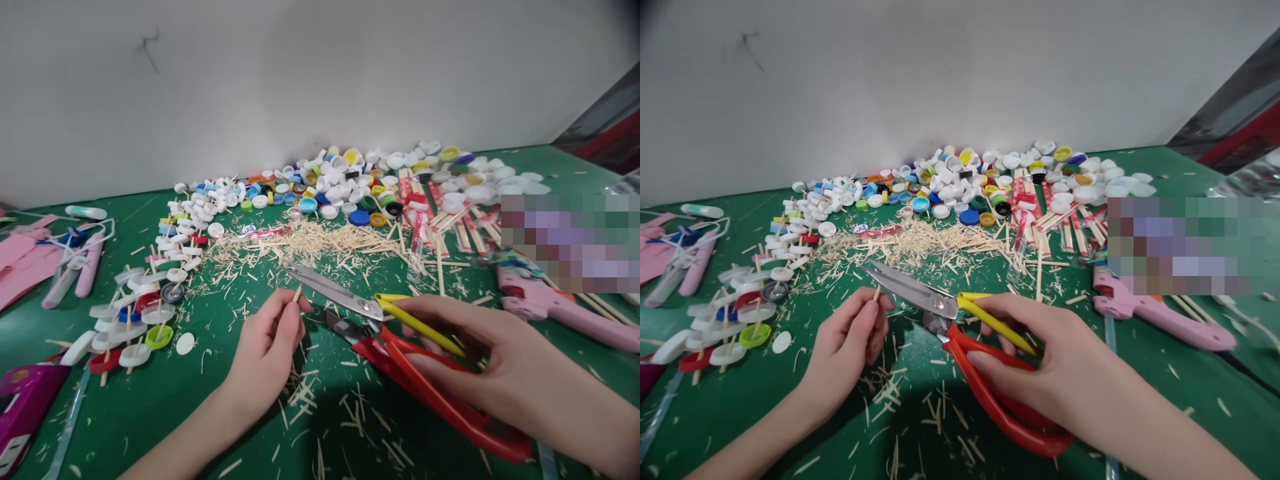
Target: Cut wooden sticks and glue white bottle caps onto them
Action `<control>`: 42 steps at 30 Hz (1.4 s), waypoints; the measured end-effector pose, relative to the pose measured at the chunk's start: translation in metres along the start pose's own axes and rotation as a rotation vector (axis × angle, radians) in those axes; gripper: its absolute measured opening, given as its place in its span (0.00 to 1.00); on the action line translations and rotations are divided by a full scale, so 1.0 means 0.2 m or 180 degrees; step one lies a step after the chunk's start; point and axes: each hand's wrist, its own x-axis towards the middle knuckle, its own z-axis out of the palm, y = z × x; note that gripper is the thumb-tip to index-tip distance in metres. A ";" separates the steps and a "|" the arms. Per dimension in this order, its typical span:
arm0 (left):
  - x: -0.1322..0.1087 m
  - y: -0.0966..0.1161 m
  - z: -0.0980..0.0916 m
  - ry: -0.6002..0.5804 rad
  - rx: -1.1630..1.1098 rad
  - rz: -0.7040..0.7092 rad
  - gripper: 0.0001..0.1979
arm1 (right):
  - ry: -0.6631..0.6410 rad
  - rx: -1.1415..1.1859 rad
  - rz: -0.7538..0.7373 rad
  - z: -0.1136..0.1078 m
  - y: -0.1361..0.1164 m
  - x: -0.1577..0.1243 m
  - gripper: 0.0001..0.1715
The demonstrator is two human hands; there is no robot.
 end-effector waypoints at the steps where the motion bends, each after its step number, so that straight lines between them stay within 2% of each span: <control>1: 0.00 0.00 0.00 -0.0010 -0.0010 0.0008 0.12 | -0.0014 0.0021 0.0031 0.00 0.00 0.00 0.20; 11: 0.01 0.00 -0.01 -0.0122 -0.0179 0.0062 0.13 | -0.0240 0.0262 0.0108 0.00 0.02 0.00 0.18; 17: 0.01 -0.01 -0.01 -0.0145 -0.0243 0.0182 0.12 | -0.0162 0.0338 0.0571 0.01 -0.01 -0.01 0.18; 23: 0.00 -0.01 -0.01 -0.0154 -0.0134 0.0246 0.12 | -0.0251 0.0378 0.0545 0.01 -0.02 -0.02 0.18; 25: 0.00 -0.02 -0.01 -0.0131 0.0006 0.0292 0.12 | -0.0243 0.0336 0.0587 0.02 -0.01 -0.02 0.18; 29: -0.01 -0.01 -0.01 -0.0080 0.0534 0.0429 0.11 | -0.0480 0.0418 0.0578 0.02 0.00 -0.02 0.20; 34: -0.02 0.01 -0.01 -0.0069 0.1135 0.0707 0.10 | -0.1019 0.0669 0.1284 0.03 -0.04 0.00 0.30; 36: -0.02 0.02 -0.01 -0.0110 0.1300 0.0869 0.10 | -0.1083 0.0520 0.1430 0.02 -0.06 0.00 0.33; 40: -0.02 0.02 0.00 -0.0267 0.1490 0.1067 0.10 | -0.1095 0.0041 0.1293 0.02 -0.08 0.00 0.34; 42: -0.02 0.02 0.00 -0.0303 0.1521 0.1074 0.10 | -0.1074 -0.0062 0.1099 0.02 -0.07 -0.01 0.31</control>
